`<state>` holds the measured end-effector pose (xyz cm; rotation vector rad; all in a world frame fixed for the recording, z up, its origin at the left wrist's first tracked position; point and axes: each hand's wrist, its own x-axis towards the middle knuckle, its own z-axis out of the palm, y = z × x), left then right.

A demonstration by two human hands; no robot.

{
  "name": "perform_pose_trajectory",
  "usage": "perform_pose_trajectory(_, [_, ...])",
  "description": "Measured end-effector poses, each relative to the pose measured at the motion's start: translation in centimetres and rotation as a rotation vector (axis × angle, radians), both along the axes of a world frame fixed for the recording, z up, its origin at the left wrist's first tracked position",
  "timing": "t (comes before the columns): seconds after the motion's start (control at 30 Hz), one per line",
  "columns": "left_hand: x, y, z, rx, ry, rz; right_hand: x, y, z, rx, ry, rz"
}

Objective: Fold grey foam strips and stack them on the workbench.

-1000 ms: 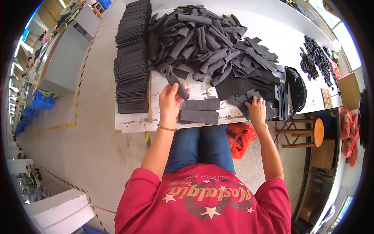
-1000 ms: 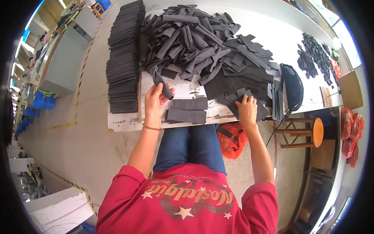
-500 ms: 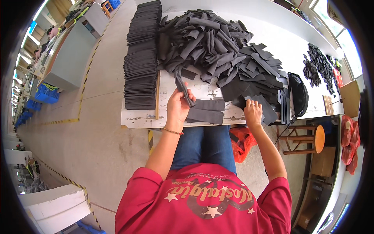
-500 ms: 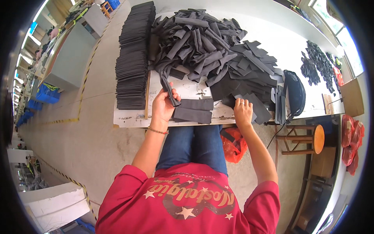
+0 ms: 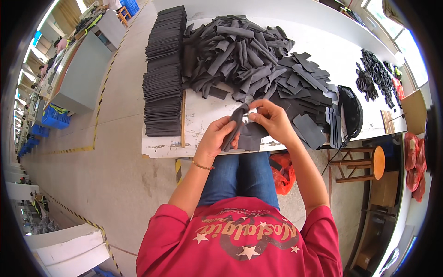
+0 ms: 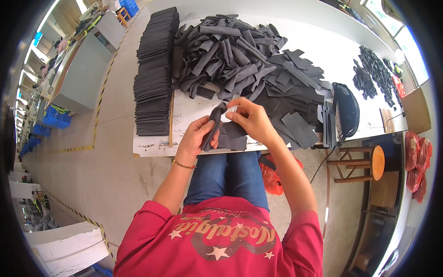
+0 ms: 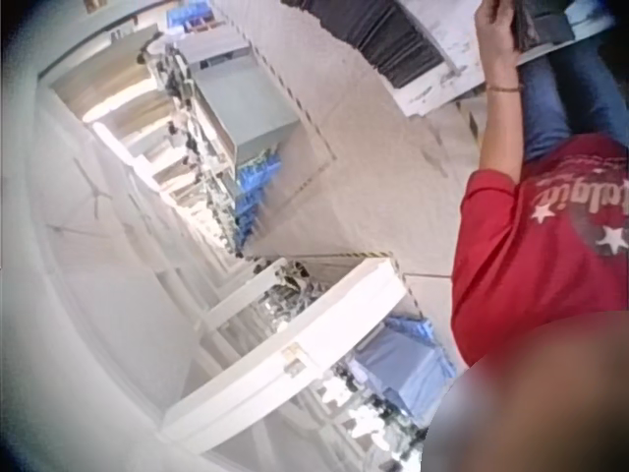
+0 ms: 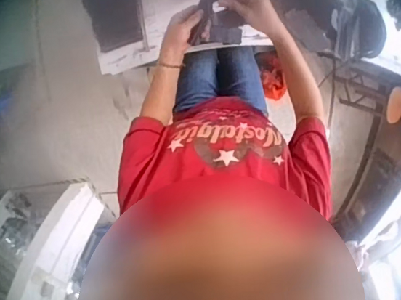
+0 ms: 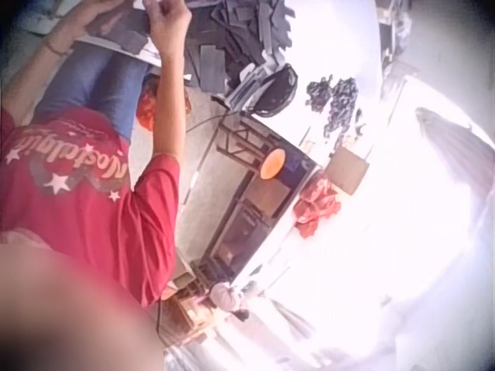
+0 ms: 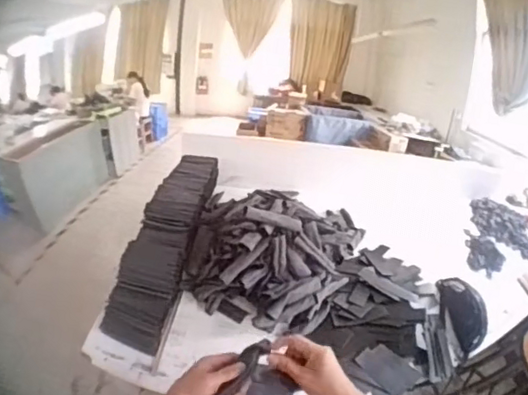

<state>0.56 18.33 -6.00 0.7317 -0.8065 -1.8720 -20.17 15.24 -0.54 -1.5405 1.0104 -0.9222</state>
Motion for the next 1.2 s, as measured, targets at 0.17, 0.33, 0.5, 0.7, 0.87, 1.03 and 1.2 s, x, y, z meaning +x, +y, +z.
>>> perform_pose_trajectory(0.17, [2.0,0.0,-0.9,-0.084,-0.283,-0.136,-1.8,-0.9,1.7,0.180,-0.131,0.128])
perform_pose_trajectory(0.33, [2.4,0.7,-0.3,-0.005,-0.201,-0.147,-0.7,-0.9,0.8,0.028,0.264,0.194])
perform_pose_trajectory(0.5, [3.3,0.7,-0.5,-0.058,-0.251,-0.239,-0.6,-0.8,0.9,0.171,0.074,0.254])
perform_pose_trajectory(0.7, [3.6,0.5,0.2,-0.082,-0.314,-0.157,0.1,-2.7,-0.2,-0.278,0.680,-0.339])
perform_pose_trajectory(0.87, [2.6,0.4,-1.9,0.108,-0.128,0.288,0.7,-0.6,-2.3,-0.222,0.456,-0.359])
perform_pose_trajectory(1.03, [2.5,0.0,-3.1,0.250,0.213,0.400,1.5,2.8,-3.4,-0.190,0.435,-0.122])
perform_pose_trajectory(1.2, [2.0,-0.7,-4.2,0.249,0.211,0.408,0.9,5.2,-4.3,-0.167,0.345,-0.022])
